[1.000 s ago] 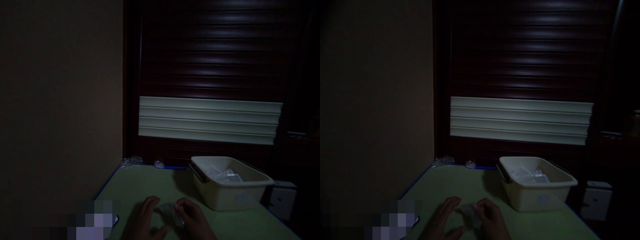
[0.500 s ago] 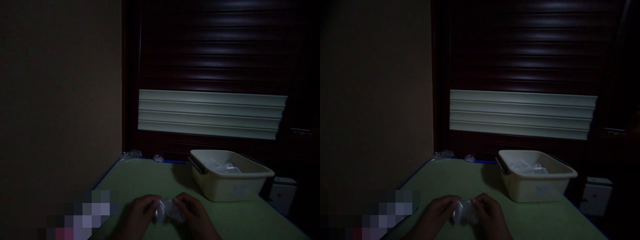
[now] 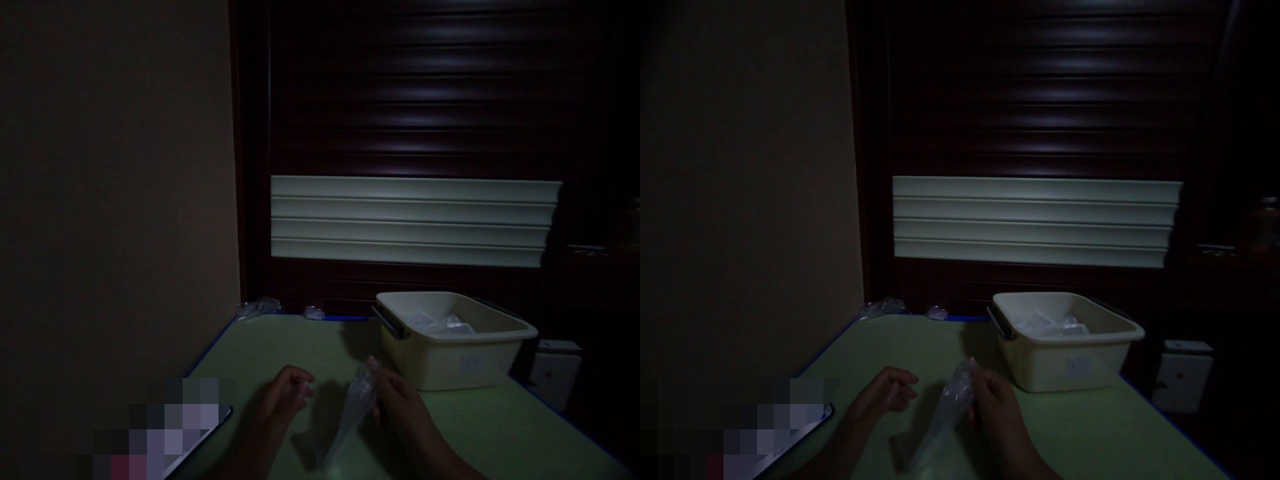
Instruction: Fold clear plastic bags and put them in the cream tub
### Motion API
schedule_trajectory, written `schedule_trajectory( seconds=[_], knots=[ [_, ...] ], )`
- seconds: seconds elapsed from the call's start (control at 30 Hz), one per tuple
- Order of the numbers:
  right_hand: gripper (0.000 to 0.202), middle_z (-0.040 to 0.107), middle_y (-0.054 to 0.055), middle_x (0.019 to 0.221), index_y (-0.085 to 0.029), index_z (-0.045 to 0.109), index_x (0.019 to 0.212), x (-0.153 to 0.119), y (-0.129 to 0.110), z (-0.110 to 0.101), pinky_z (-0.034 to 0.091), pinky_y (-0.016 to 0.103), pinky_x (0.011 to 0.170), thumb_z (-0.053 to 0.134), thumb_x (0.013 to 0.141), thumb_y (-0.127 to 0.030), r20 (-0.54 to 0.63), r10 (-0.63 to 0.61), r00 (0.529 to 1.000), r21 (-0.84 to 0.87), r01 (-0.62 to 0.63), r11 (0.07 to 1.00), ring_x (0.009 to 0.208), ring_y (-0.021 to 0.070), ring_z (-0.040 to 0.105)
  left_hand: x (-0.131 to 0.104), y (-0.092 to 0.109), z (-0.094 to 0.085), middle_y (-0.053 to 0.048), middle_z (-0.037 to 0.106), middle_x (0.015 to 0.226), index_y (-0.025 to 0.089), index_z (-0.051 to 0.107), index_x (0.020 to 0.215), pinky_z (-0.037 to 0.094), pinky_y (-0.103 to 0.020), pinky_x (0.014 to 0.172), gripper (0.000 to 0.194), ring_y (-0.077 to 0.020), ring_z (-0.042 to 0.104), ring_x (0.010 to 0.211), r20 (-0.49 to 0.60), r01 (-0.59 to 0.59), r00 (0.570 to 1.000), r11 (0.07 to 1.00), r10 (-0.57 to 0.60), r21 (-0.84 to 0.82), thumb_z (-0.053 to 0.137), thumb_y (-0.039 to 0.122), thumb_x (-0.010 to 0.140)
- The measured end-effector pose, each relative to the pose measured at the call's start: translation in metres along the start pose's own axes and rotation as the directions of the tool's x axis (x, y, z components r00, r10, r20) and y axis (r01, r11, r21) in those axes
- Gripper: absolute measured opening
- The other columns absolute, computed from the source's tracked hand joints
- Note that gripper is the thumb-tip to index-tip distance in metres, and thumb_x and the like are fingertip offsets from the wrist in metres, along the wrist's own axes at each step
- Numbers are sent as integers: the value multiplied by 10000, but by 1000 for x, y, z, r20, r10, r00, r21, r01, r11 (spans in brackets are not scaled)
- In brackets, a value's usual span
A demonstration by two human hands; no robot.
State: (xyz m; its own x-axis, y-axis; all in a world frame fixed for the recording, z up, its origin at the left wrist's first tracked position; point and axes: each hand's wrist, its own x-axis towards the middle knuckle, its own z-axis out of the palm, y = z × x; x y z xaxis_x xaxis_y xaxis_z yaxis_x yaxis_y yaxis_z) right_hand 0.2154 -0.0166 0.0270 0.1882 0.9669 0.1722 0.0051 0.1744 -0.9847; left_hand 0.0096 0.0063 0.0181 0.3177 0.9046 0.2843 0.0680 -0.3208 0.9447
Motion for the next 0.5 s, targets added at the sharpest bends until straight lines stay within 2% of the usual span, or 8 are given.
schedule_trajectory(
  seconds=[0.07,0.13,0.23,0.3,0.37,0.43,0.5],
  knots=[
    [604,431,-42,382,-186,502,452,-1,4,1,264,220,391,591,640,-753,33,21,999,32,-22,999,359,81,352,-5,3,3,-94,646,1017,188,593,1060,459,-326,799,517,-250,607,936,73,-70,995,996,66,47,552,626,788],
    [589,454,-41,398,-179,523,482,-2,6,5,266,218,392,595,662,-735,92,20,996,70,-27,997,358,79,362,-11,7,8,-92,632,1096,196,598,1111,440,-320,853,513,-257,589,994,176,-159,975,980,137,119,637,556,747],
    [576,474,-39,423,-175,539,536,-7,5,12,291,220,413,587,682,-730,173,-3,985,118,-17,993,381,86,394,-15,11,13,-56,674,985,203,686,967,430,-294,856,270,-233,603,941,277,-199,953,944,124,263,598,400,805],
    [575,465,-44,445,-184,521,562,-9,3,16,310,224,429,560,697,-742,194,-11,981,164,-21,986,404,94,410,-15,11,16,-37,685,857,200,706,815,435,-286,820,222,-219,611,863,217,-126,975,927,50,354,542,348,836],
    [571,457,-50,482,-195,498,576,-11,2,17,327,228,445,575,671,-752,205,-23,978,190,-17,982,436,100,415,-12,8,17,-22,666,750,187,683,717,445,-270,745,203,-209,606,783,124,-17,992,934,-30,357,571,336,798],
    [560,462,-49,523,-196,495,581,-12,2,18,335,231,472,653,602,-733,209,-43,977,160,9,987,483,105,417,-9,5,19,-9,639,691,176,649,675,439,-242,658,165,-191,592,713,62,81,993,962,-100,261,634,330,730],
    [534,478,-40,544,-187,518,581,-13,2,18,337,235,503,734,544,-673,236,-39,971,83,20,996,523,112,418,-6,5,22,4,610,639,171,611,634,418,-222,598,200,-172,572,652,48,134,989,980,-143,144,697,349,666]
  ],
)
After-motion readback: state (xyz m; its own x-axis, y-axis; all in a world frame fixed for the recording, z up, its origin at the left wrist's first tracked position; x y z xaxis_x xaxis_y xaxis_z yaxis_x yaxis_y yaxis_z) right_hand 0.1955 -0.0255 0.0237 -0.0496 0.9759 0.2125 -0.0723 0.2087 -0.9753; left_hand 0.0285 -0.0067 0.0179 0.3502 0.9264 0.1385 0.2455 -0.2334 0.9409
